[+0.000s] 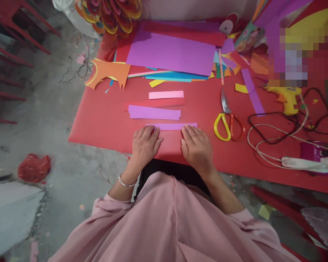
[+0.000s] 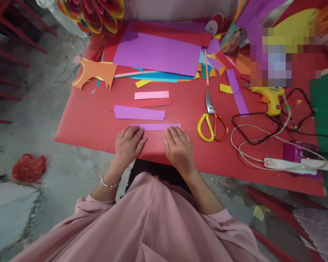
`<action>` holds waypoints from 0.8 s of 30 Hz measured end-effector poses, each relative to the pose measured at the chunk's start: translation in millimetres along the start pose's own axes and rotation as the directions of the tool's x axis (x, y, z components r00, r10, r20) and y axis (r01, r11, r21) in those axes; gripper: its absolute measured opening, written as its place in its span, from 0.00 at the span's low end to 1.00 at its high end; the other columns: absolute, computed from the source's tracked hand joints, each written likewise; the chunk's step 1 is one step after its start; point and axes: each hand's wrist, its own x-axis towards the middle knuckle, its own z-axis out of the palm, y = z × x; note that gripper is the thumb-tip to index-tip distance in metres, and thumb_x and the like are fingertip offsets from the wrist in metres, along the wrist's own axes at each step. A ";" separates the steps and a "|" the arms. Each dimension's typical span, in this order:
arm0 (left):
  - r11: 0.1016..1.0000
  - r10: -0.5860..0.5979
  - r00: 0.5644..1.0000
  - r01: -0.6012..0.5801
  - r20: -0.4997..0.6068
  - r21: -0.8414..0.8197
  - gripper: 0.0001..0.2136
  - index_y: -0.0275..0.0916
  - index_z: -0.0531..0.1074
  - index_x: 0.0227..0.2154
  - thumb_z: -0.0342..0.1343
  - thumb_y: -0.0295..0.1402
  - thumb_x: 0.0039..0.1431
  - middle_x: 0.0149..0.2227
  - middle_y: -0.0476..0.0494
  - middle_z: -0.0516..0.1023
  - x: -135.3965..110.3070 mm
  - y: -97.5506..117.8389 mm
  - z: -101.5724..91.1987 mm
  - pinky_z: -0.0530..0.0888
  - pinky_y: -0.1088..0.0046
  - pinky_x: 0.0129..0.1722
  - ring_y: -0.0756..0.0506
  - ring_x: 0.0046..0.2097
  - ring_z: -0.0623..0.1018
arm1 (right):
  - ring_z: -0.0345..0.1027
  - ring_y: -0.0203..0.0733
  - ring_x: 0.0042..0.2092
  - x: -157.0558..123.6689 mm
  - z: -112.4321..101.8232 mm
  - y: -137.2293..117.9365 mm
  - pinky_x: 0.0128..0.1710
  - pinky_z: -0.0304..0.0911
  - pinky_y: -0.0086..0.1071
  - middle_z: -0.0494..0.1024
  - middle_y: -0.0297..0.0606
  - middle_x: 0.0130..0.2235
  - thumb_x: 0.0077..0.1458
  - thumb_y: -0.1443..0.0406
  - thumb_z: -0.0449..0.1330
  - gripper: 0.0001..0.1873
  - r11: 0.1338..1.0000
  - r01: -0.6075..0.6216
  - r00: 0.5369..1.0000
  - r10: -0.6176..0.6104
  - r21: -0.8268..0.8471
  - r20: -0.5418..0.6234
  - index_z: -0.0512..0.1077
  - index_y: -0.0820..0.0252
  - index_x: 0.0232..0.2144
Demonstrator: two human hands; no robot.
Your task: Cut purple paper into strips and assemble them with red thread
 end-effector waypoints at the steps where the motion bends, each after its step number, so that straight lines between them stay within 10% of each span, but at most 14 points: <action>1: 1.000 0.007 1.000 -0.007 -0.009 -0.007 0.20 0.38 0.78 0.58 0.54 0.43 0.72 0.56 0.30 0.80 -0.9 -0.4 -0.1 0.71 0.52 0.56 0.32 0.59 0.77 | 0.70 0.53 0.66 0.4 1.3 -1.3 0.69 0.62 0.49 0.77 0.50 0.64 0.70 0.66 0.54 0.25 1.000 -0.006 1.000 0.006 0.013 0.014 0.72 0.65 0.65; 24: 0.989 -0.138 0.966 0.122 -0.218 -0.084 0.13 0.38 0.81 0.50 0.56 0.38 0.71 0.50 0.34 0.83 -17.5 -6.6 4.5 0.79 0.58 0.57 0.38 0.55 0.82 | 0.72 0.53 0.65 -0.8 7.3 1.2 0.68 0.66 0.50 0.79 0.50 0.61 0.68 0.68 0.56 0.21 0.998 -0.031 0.999 0.032 0.057 -0.007 0.78 0.65 0.59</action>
